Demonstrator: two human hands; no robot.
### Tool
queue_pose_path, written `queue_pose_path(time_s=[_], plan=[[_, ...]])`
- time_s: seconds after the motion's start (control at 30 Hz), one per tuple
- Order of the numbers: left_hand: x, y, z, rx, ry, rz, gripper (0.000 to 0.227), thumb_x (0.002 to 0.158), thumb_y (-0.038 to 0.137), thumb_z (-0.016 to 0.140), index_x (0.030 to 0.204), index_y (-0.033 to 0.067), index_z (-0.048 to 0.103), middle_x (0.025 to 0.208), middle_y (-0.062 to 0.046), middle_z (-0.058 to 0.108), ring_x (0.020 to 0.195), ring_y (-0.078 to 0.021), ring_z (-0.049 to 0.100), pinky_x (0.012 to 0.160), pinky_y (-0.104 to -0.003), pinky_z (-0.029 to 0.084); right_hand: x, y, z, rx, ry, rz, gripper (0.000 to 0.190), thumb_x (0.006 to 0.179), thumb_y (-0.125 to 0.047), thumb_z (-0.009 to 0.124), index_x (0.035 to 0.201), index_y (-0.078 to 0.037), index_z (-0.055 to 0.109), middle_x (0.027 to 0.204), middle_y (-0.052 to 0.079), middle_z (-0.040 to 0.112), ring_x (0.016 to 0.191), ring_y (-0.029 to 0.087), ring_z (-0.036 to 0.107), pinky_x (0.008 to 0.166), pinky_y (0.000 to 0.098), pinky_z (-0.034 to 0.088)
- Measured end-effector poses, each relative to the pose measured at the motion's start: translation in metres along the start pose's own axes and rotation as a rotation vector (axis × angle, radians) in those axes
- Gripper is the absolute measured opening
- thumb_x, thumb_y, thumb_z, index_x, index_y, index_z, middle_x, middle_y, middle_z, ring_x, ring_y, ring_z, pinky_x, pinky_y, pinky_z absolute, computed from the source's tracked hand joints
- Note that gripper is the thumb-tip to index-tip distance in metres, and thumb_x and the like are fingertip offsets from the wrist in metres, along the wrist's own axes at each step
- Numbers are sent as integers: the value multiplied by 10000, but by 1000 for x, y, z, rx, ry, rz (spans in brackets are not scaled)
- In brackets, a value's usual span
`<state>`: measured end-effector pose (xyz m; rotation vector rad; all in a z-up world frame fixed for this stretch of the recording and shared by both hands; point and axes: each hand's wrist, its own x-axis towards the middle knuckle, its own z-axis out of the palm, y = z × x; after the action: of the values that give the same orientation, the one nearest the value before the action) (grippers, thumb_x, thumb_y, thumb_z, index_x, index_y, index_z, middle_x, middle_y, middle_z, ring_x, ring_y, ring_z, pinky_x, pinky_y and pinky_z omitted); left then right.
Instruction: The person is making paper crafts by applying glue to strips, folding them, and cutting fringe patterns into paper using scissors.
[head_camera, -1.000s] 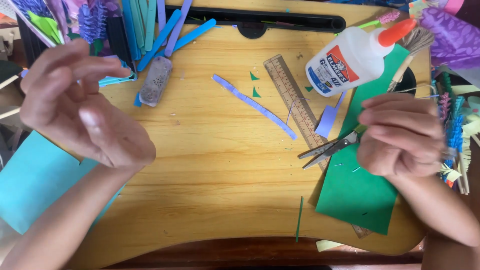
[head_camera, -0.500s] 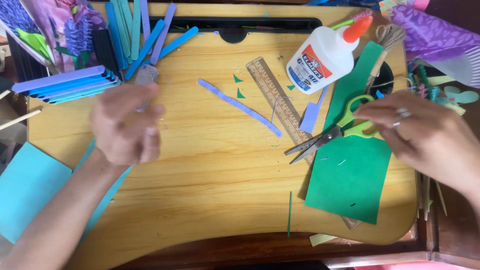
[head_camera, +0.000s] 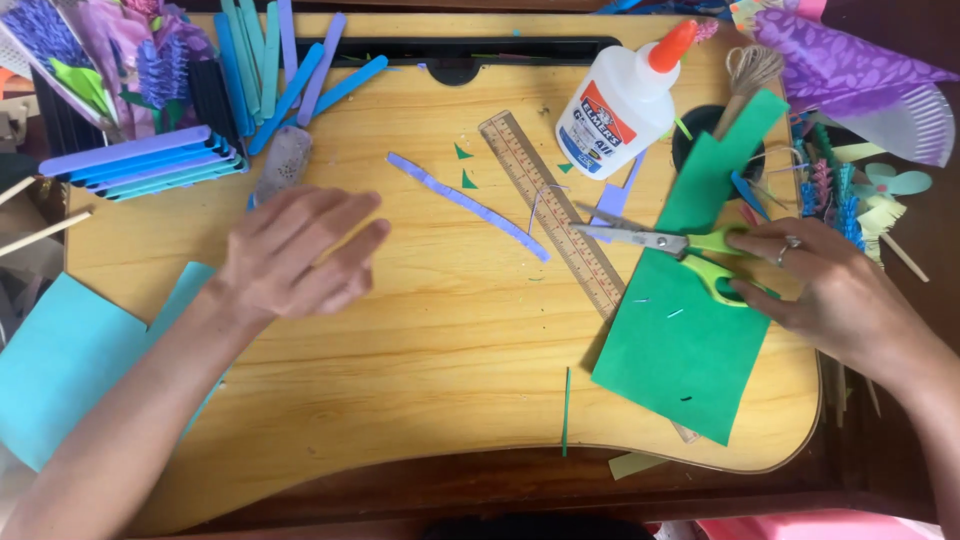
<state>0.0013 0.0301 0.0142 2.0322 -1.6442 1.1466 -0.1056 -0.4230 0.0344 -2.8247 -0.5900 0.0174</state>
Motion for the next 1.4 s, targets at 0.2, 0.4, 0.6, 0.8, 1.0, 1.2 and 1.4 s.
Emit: queue_pose_path(time_s=[0.2, 0.4, 0.6, 0.8, 1.0, 1.2, 1.4], plan=[[56, 53, -7, -117, -175, 94, 208, 968, 139, 412, 803, 102, 533, 733, -31, 530, 620, -155, 486, 541, -273, 376, -15, 28, 4, -192, -107, 120, 340, 684, -247, 746, 987, -102, 697, 1016, -11, 687, 890, 211, 654, 963, 384, 469], [61, 90, 5, -128, -361, 275, 126, 881, -1, 496, 822, 75, 577, 818, -75, 600, 763, -158, 528, 641, -250, 479, -44, 56, 4, -403, -76, 105, 296, 790, -267, 688, 1082, -217, 683, 855, -40, 686, 861, 161, 657, 780, 352, 554], [48, 46, 12, 35, -407, 149, 92, 909, 8, 464, 949, 50, 535, 932, -79, 554, 889, -190, 546, 706, -281, 458, -85, 96, 12, -46, 110, 208, 359, 768, -9, 740, 1117, 17, 665, 1113, 177, 624, 953, 260, 619, 876, 364, 515], [21, -16, 30, -208, -411, -324, 234, 887, 69, 608, 1102, -6, 557, 1122, -164, 544, 985, -303, 568, 802, -413, 510, -102, 114, 22, 327, 226, 346, 308, 901, 44, 606, 1201, 105, 568, 1215, 241, 566, 1070, 322, 595, 916, 377, 509], [23, -35, 43, -369, -371, -287, 108, 893, 64, 637, 970, 35, 567, 1122, -152, 549, 1022, -331, 539, 830, -446, 456, -115, 123, 32, 506, 227, 401, 293, 896, -119, 594, 1133, 52, 574, 1166, 193, 607, 1090, 298, 615, 998, 399, 499], [39, -42, 36, -558, -378, -311, 103, 858, 12, 678, 821, 45, 587, 901, -80, 611, 858, -262, 555, 777, -386, 451, -168, 196, 76, 661, 125, 467, 343, 921, -250, 456, 1180, -33, 517, 1345, 115, 502, 1204, 253, 516, 1083, 399, 407], [34, -41, 42, -529, -539, -375, 295, 755, 48, 665, 1048, 61, 628, 936, -40, 642, 926, -252, 561, 813, -398, 444, -136, 135, 42, 662, 205, 438, 322, 932, -107, 498, 1242, -23, 468, 1310, 173, 543, 1165, 295, 574, 1021, 411, 483]])
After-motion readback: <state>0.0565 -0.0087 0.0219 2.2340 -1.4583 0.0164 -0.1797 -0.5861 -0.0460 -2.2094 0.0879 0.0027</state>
